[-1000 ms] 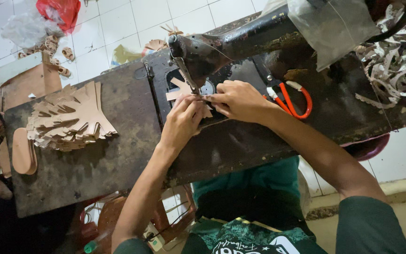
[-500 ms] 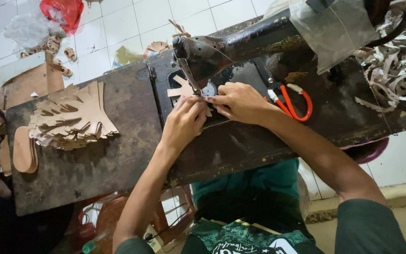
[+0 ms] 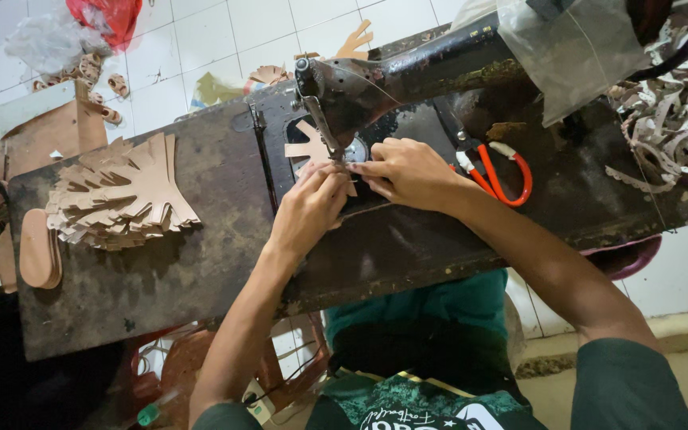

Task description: The person sits at a treadle sewing machine stitching cut leather sandal strap pieces, guiding each piece under the needle by hand. They stack finished pieces on the table, reposition the work, and briefly pause to rub their hands before resuming stitching.

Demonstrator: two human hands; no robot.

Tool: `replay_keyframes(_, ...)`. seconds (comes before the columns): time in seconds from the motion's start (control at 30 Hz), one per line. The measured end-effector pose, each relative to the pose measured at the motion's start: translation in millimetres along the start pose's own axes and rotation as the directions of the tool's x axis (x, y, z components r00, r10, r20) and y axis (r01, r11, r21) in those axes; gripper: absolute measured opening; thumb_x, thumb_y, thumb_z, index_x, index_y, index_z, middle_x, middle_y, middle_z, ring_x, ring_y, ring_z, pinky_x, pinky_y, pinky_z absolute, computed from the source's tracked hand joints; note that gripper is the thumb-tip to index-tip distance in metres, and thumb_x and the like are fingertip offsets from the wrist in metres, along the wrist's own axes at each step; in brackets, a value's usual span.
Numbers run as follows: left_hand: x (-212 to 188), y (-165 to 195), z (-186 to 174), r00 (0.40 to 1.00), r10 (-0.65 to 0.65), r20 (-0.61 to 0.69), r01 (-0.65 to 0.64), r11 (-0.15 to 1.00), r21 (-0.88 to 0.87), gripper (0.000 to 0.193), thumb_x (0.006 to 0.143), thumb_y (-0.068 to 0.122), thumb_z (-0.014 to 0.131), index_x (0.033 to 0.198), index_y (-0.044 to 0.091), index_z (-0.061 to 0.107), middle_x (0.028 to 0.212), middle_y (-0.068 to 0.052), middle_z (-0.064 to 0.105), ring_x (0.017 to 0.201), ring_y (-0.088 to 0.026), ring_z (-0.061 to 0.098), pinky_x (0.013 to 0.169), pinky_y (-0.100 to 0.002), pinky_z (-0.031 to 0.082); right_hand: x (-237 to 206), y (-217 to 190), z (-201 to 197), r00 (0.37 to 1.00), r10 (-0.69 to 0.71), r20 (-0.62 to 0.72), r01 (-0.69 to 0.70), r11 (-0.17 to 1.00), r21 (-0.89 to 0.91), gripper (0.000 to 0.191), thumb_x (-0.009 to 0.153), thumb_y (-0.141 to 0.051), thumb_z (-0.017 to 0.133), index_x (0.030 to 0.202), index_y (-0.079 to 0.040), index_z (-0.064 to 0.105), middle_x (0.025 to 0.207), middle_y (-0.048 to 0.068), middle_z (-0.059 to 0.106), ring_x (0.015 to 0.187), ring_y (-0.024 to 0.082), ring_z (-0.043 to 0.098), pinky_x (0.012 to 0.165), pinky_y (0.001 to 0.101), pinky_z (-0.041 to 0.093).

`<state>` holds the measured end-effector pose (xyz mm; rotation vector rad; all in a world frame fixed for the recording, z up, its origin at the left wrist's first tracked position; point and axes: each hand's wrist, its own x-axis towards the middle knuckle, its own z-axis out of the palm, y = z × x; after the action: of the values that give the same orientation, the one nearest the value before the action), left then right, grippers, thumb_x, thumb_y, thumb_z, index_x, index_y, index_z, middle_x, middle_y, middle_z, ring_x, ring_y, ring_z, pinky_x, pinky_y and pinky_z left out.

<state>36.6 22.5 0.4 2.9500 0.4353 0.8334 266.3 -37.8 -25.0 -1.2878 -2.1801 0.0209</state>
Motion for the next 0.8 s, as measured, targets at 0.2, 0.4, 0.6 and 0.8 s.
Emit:
replay_keyframes(0.2, -0.9, -3.5, 3.0, 0.999, -0.02, 0.028, 0.02, 1.0, 0.0, 0.017, 0.085, 0.006, 0.071, 0.101, 0.002, 0.069, 0.114, -0.008, 0.066, 0.12, -0.028, 0.061, 0.106, -0.04, 0.052, -0.1, 0.3, 0.4, 1.0, 0.003, 0.016, -0.002, 1.0, -0.012, 0.031, 0.089, -0.021, 0.074, 0.12, -0.018, 0.073, 0.084, 0.007, 0.055, 0.082, 0.029, 0.059, 0.07, 0.0446, 0.049)
replay_keyframes(0.4, 0.5, -6.4, 5.9, 0.991, -0.125, -0.049, 0.115, 0.98, -0.161, 0.017, 0.09, 0.004, 0.071, 0.106, 0.002, 0.067, 0.115, -0.011, 0.067, 0.113, -0.031, 0.065, 0.103, -0.043, 0.053, 0.5, -0.1, -0.5, 1.0, 0.008, 0.017, -0.007, 1.0, -0.018, 0.031, 0.09, -0.022, 0.074, 0.12, -0.018, 0.072, 0.084, 0.007, 0.055, 0.082, 0.029, 0.059, 0.07, 0.0445, 0.05)
replay_keyframes(0.6, 3.2, -6.3, 5.8, 0.983, -0.164, -0.077, 0.146, 0.969, -0.197, 0.022, 0.087, 0.001, 0.073, 0.108, 0.004, 0.069, 0.113, -0.011, 0.067, 0.109, -0.033, 0.066, 0.098, -0.044, 0.055, 0.1, 0.2, 0.2, 0.999, 0.019, 0.033, -0.018, 1.0, -0.009, 0.033, 0.09, -0.022, 0.073, 0.123, -0.017, 0.073, 0.083, 0.008, 0.055, 0.08, 0.029, 0.059, 0.069, 0.0444, 0.05)
replay_keyframes(0.8, 3.5, -12.7, 3.0, 0.978, -0.193, -0.086, 0.161, 0.945, -0.284, 0.019, 0.085, 0.001, 0.076, 0.103, 0.006, 0.071, 0.109, -0.011, 0.065, 0.105, -0.033, 0.066, 0.094, -0.044, 0.056, 0.2, -0.3, 0.1, 1.0, 0.009, 0.019, -0.009, 1.0, -0.006, 0.032, 0.09, -0.022, 0.073, 0.121, -0.018, 0.073, 0.085, 0.008, 0.056, 0.082, 0.03, 0.059, 0.071, 0.0444, 0.05)
